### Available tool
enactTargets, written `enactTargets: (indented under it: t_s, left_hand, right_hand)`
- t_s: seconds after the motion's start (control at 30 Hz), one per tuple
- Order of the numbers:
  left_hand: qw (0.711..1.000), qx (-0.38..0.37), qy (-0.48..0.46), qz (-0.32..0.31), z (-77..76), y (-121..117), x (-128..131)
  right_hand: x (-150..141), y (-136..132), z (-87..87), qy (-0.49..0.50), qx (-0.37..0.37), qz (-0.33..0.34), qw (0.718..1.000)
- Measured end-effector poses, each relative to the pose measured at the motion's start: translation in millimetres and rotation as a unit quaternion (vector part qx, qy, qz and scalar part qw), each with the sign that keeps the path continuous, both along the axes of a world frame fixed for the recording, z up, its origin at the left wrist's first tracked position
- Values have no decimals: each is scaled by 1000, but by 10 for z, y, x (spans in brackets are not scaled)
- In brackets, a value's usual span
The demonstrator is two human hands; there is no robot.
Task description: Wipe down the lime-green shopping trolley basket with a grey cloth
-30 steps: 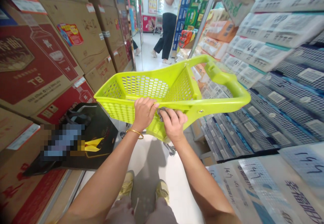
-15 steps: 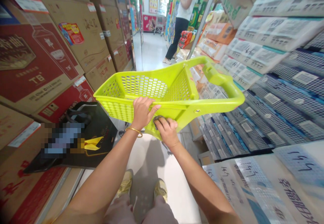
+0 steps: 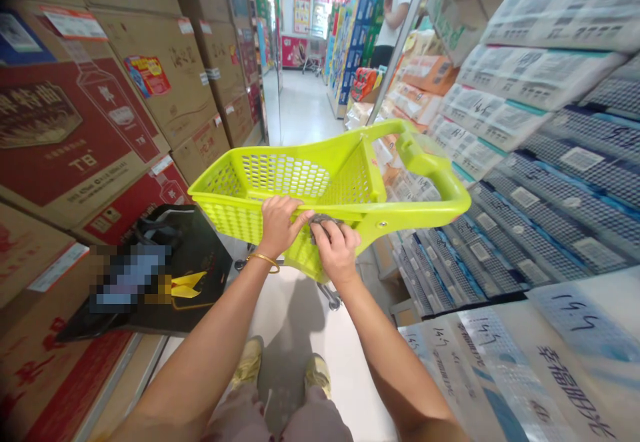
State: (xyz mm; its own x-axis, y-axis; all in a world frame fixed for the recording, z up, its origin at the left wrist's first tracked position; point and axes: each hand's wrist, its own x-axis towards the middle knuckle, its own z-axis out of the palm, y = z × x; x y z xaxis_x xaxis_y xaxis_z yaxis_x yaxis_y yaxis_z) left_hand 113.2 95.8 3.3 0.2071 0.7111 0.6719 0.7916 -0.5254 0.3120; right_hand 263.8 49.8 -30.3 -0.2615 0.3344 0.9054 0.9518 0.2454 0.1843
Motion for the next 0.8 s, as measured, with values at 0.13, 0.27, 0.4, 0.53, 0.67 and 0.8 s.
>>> enactTargets:
  t_s: [0.13, 0.27, 0.4, 0.53, 0.67, 0.8]
  left_hand:
    - [1000, -2, -4, 0, 18, -21, -1]
    - [1000, -1, 2, 4, 29, -63, -36]
    - [1000, -2, 5, 10, 32, -109, -89]
    - [1000, -7, 2, -1, 46, -161, -123]
    - [1000, -11, -1, -3, 37, -191, -164]
    - [1000, -27, 6, -6, 47, -225, -236]
  right_hand:
    - [-19, -79, -102, -36, -37, 28, 998]
    - [-22, -166, 94, -9, -2, 46, 999]
    - [-32, -235, 378, -24, 22, 4, 999]
    - [-22, -368, 503, -17, 3, -32, 999]
    - [82, -545, 554, 47, 21, -64, 997]
    - [179, -652, 622, 80, 36, -64, 994]
